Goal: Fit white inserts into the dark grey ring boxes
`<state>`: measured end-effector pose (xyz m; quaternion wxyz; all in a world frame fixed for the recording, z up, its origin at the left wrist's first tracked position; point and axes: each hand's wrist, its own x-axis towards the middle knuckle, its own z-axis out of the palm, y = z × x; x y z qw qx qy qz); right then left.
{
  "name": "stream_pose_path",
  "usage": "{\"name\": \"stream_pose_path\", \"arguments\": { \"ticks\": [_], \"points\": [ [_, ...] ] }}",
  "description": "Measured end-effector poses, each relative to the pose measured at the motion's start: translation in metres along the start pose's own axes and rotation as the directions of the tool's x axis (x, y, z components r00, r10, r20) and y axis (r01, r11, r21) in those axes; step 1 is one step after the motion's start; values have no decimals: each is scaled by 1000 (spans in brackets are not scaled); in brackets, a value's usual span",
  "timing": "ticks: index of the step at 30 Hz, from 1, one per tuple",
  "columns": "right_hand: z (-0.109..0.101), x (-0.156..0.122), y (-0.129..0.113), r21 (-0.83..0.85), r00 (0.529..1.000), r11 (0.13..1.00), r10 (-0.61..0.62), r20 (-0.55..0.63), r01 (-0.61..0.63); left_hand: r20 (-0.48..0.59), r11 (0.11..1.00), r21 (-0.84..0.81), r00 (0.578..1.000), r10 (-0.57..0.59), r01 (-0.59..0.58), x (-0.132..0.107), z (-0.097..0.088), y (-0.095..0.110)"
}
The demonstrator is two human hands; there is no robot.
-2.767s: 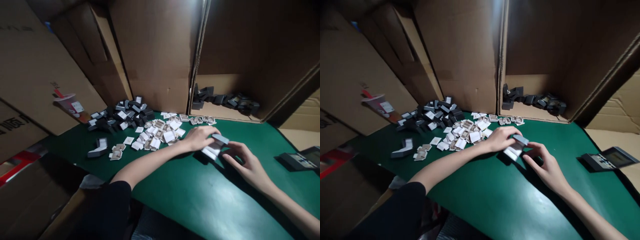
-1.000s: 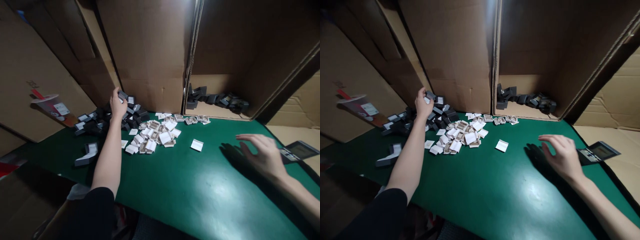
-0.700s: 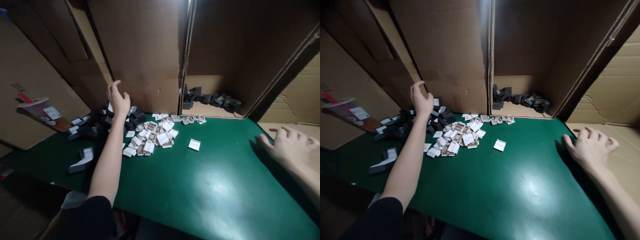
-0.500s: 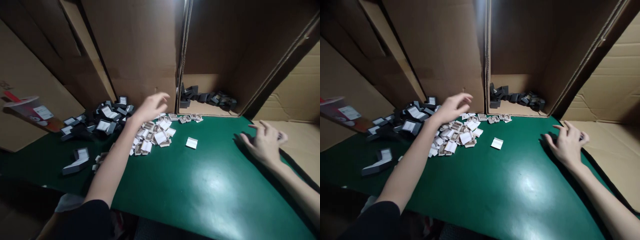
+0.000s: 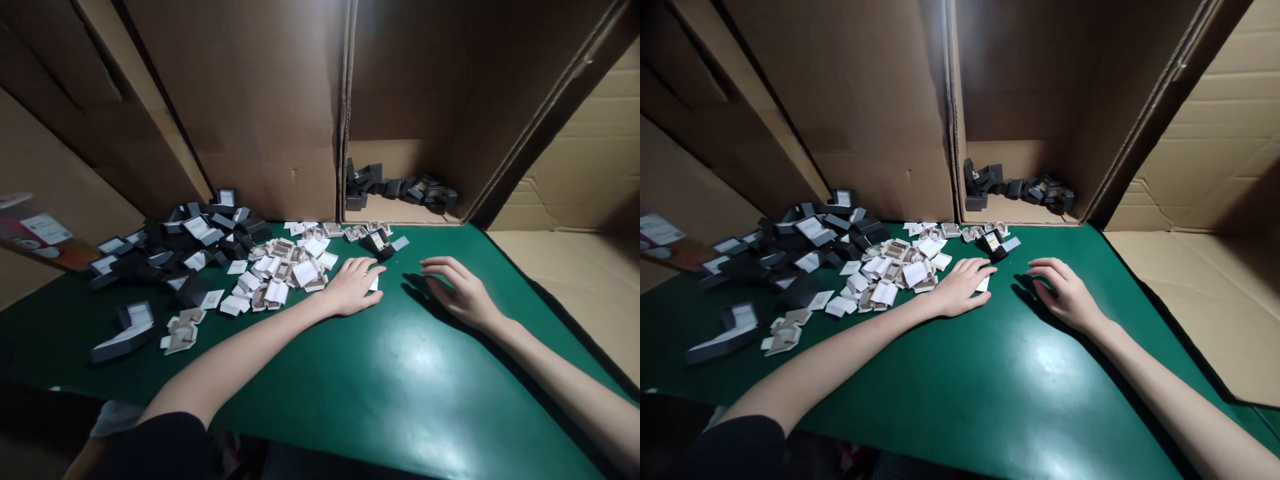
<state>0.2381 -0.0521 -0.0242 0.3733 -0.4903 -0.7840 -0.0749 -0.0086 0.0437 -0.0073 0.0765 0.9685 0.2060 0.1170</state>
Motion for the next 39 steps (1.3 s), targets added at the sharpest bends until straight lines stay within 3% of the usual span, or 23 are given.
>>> {"name": "stream_pose_path", "arguments": {
  "ticks": [5,15,20,25,29,35,39],
  "points": [
    [4,1,-1,27,991,1000,0,131,-3,-23,999,-44,1000,3,-4,1,-4,-1],
    [19,16,10,-123,993,987,111,47,-105,-66,1000,-23,998,0,-1,3,0,1],
    [24,20,15,-135,988,990,68,140,-49,-130,998,-19,989,65,-68,3,-2,3],
    [20,16,12,-109,986,994,49,159,-31,-228,1000,-11,974,-13,10,3,-4,0],
    [13,13,-1,-70,984,996,-48,173,61,-284,998,17,957,-57,64,3,-7,-2],
    [13,13,-10,-22,978,998,-57,203,63,-254,978,-19,945,-204,206,6,0,-9],
    [14,12,-7,-6,973,999,-35,229,37,-237,972,-71,943,-233,223,7,1,-12]
  ]
}}
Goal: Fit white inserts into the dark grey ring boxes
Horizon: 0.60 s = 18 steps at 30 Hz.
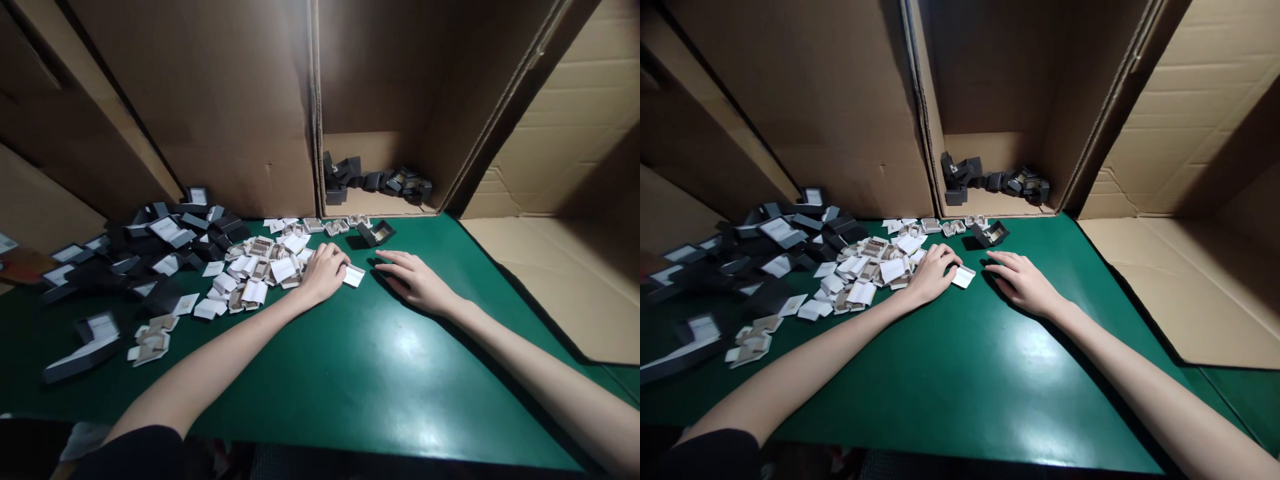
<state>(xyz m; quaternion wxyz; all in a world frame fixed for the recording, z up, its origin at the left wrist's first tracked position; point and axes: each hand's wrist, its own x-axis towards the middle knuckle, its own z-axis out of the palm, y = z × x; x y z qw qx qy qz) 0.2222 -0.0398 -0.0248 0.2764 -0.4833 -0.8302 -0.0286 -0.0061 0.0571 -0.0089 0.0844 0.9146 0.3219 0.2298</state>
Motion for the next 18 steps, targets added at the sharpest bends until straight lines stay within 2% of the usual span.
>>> {"name": "stream_pose_path", "arguments": {
  "ticks": [5,9,12,14,16,18],
  "points": [
    [-3,-2,-8,71,1000,997,19,-12,-19,30,995,-103,1000,7,-4,2,-3,1],
    [-6,0,-25,197,998,979,59,23,-62,62,984,-117,988,141,-133,0,-2,3],
    [-6,3,-34,333,990,932,139,33,-142,92,977,-103,976,199,-189,-1,-1,6],
    [-6,3,-35,415,966,877,259,13,-241,73,972,-173,982,174,-159,-2,0,10],
    [-6,2,-36,477,933,822,361,-12,-312,26,950,-304,996,89,-77,-1,1,13],
    [-6,2,-36,513,930,805,365,-32,-298,-2,899,-436,999,-33,29,0,2,16]
  ]
}}
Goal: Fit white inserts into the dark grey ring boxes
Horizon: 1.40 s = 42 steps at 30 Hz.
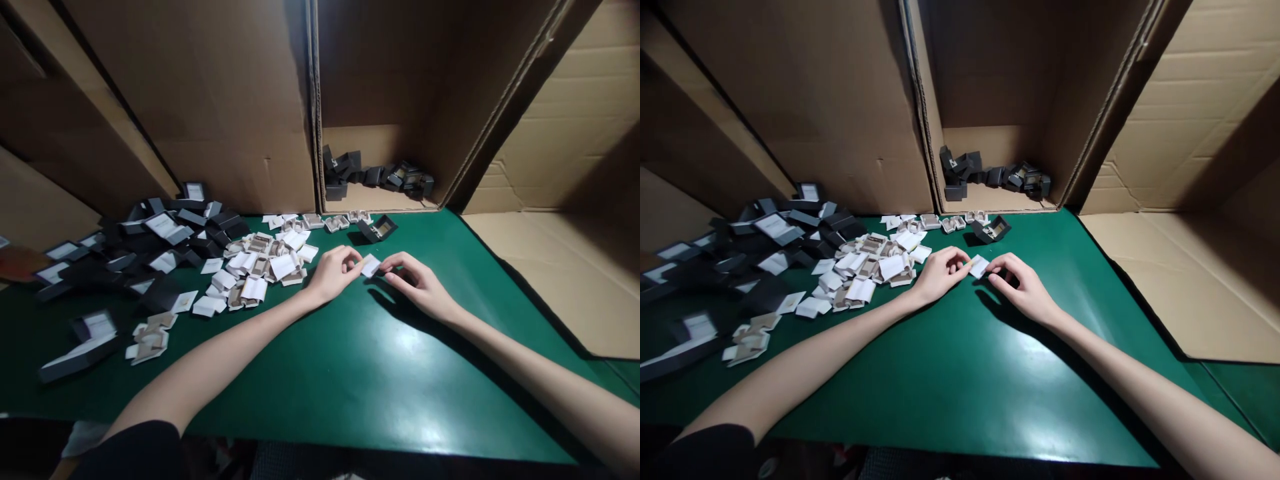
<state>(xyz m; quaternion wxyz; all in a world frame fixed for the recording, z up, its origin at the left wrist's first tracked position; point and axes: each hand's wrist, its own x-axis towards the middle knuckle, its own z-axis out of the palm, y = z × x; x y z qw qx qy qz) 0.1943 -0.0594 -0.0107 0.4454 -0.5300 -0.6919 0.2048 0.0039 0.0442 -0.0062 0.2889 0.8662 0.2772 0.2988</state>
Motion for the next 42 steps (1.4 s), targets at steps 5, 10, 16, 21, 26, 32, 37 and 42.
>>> {"name": "stream_pose_path", "arguments": {
  "ticks": [5,10,16,21,26,32,37,42],
  "points": [
    [1,-1,-4,-52,984,990,-125,131,132,-26,976,-183,992,-126,119,1,3,1],
    [3,-2,0,-138,997,989,-40,64,48,55,960,-271,997,-62,75,1,2,0],
    [-2,1,1,46,992,999,-28,124,22,62,927,-367,997,-51,71,4,5,-4],
    [-4,27,11,16,995,995,-100,-30,101,-68,906,-400,981,-181,139,7,10,-13],
    [3,62,32,-86,978,975,-208,-33,204,-231,948,-304,958,-169,94,7,11,-20],
    [3,47,23,78,997,996,-53,64,48,-222,951,-297,961,-162,92,7,7,-21],
    [2,33,10,287,989,958,-17,147,-26,-5,952,-307,1000,-23,21,7,3,-18],
    [5,35,13,355,998,934,53,-33,-38,51,955,-296,998,37,-20,6,3,-17]
  ]
}}
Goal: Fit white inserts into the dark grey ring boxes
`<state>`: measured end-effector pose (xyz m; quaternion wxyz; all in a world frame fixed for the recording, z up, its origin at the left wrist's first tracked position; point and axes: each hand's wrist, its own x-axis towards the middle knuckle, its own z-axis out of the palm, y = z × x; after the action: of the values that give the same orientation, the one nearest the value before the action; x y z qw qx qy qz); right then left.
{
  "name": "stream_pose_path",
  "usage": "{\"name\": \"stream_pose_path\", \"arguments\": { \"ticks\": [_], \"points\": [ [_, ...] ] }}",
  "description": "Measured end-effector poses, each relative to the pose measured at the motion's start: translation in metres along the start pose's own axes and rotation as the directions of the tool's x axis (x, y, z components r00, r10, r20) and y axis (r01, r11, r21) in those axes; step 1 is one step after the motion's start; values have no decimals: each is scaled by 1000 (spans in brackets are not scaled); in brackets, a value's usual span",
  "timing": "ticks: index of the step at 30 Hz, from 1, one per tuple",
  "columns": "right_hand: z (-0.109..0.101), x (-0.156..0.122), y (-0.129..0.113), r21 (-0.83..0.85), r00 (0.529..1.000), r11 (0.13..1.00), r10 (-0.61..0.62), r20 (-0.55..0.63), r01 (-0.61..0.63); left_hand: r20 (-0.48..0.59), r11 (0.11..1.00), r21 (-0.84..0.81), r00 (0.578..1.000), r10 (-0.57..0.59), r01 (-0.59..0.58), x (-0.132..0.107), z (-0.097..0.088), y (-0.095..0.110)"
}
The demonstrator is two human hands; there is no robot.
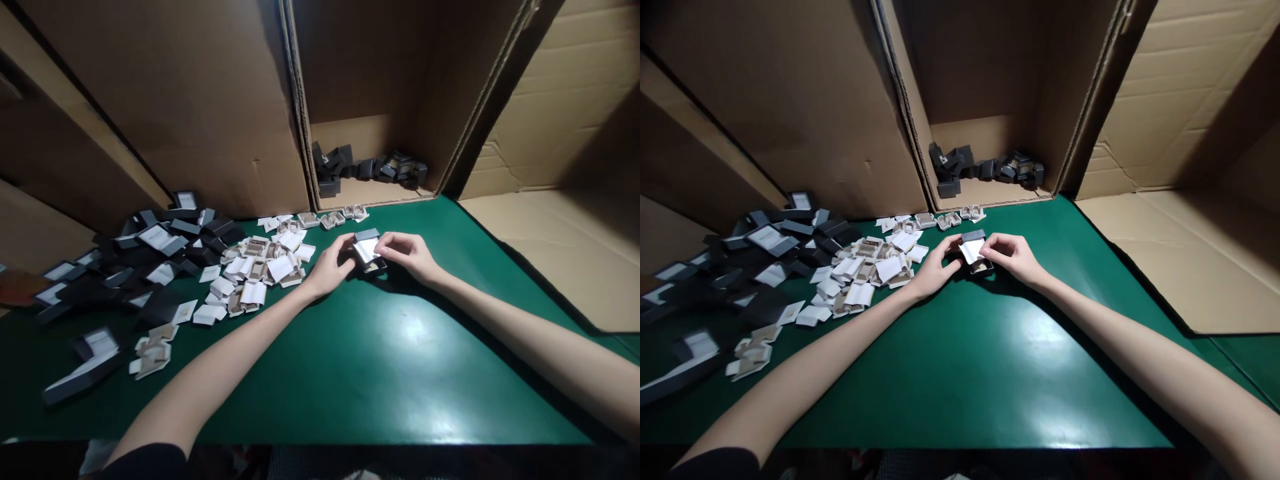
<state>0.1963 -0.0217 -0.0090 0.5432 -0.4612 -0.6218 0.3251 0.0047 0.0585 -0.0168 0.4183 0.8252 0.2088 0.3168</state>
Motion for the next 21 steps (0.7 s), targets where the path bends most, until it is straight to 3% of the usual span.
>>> {"name": "stream_pose_path", "arguments": {
  "ticks": [3,7,11,14,18,21],
  "points": [
    [2,0,3,-43,996,998,-44,-80,41,10,1000,-1,1000,15,-15,0,1,1],
    [4,0,2,-202,987,966,-162,-3,158,-13,1000,-10,1000,17,-17,0,1,1],
    [7,-1,1,-396,936,851,-342,82,345,-42,998,-56,999,9,-11,2,1,-2],
    [10,-3,4,-446,893,777,-424,151,444,-65,996,-87,998,3,-8,3,1,-4],
    [12,-5,7,-467,854,720,-480,200,513,-82,997,-80,997,5,-12,3,1,-4],
    [12,-5,6,-558,834,645,-524,174,522,-80,999,-52,997,6,-10,3,2,-3]
  ]
}}
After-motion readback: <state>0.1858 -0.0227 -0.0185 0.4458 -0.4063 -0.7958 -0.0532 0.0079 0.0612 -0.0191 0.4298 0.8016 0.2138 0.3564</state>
